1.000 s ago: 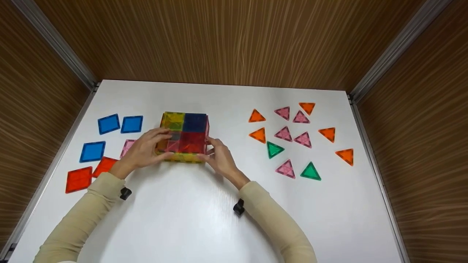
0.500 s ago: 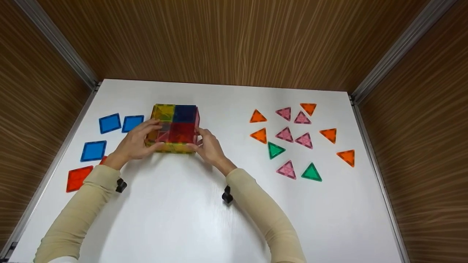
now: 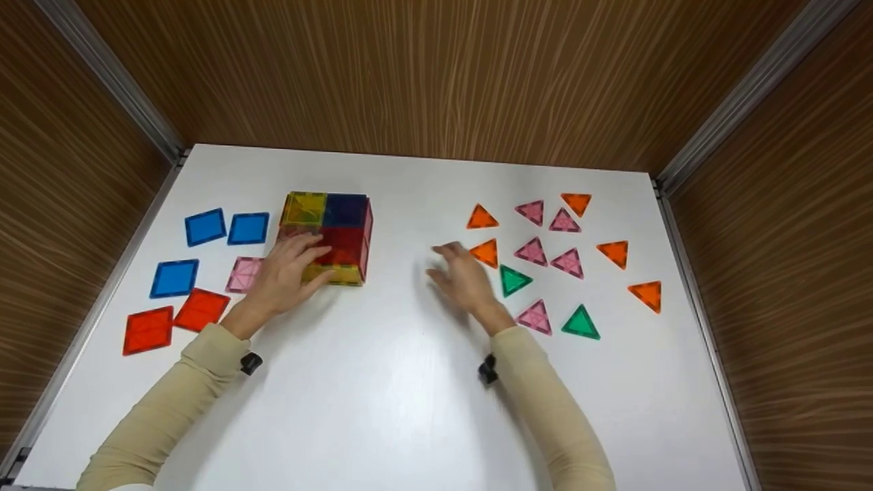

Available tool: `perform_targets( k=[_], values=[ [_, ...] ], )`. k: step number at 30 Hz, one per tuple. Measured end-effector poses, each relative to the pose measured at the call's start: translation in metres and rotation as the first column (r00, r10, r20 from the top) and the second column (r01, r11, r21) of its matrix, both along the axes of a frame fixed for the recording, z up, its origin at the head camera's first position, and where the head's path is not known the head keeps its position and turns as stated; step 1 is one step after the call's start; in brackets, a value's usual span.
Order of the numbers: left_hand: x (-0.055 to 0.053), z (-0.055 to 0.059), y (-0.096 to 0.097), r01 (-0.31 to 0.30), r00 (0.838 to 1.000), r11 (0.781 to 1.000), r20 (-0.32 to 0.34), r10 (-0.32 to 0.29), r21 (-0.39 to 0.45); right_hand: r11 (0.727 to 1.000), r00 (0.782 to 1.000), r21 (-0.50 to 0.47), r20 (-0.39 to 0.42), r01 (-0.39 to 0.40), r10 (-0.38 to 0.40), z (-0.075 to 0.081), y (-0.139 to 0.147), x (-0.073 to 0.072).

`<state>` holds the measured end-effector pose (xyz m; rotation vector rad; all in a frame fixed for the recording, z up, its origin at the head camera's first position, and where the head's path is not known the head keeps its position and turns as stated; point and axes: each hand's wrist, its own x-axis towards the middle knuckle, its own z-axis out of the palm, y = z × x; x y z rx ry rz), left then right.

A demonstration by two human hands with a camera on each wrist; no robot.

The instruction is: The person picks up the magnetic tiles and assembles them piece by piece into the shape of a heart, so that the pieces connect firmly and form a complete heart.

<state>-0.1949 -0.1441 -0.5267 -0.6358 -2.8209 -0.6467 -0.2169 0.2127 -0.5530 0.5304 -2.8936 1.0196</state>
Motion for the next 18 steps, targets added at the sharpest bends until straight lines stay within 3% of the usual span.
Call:
perform_targets(
  k=[4, 8, 13, 18],
  values=[
    [0.004, -0.003, 0.009, -0.022, 1.0, 0.999, -0.023, 0.021, -0.027, 0.989, 0.996, 0.128, -0.066, 0.07, -0.062, -0.006, 0.042, -0.004],
    [0.004, -0.011, 0.012, -0.039, 0.997, 0.999, -0.068, 0.037, -0.037, 0.968, 0.992, 0.222, -0.064, 0.12, -0.109, -0.009, 0.07, -0.007],
    [0.002, -0.014, 0.013, -0.047, 0.994, 0.998, -0.097, 0.043, -0.037, 0.948, 0.993, 0.296, -0.036, 0.116, -0.111, -0.012, 0.083, -0.011],
    [0.0, -0.014, 0.014, -0.04, 0.992, 0.999, -0.118, 0.037, -0.026, 0.951, 0.992, 0.289, -0.09, 0.106, -0.084, -0.015, 0.081, -0.012]
  ],
)
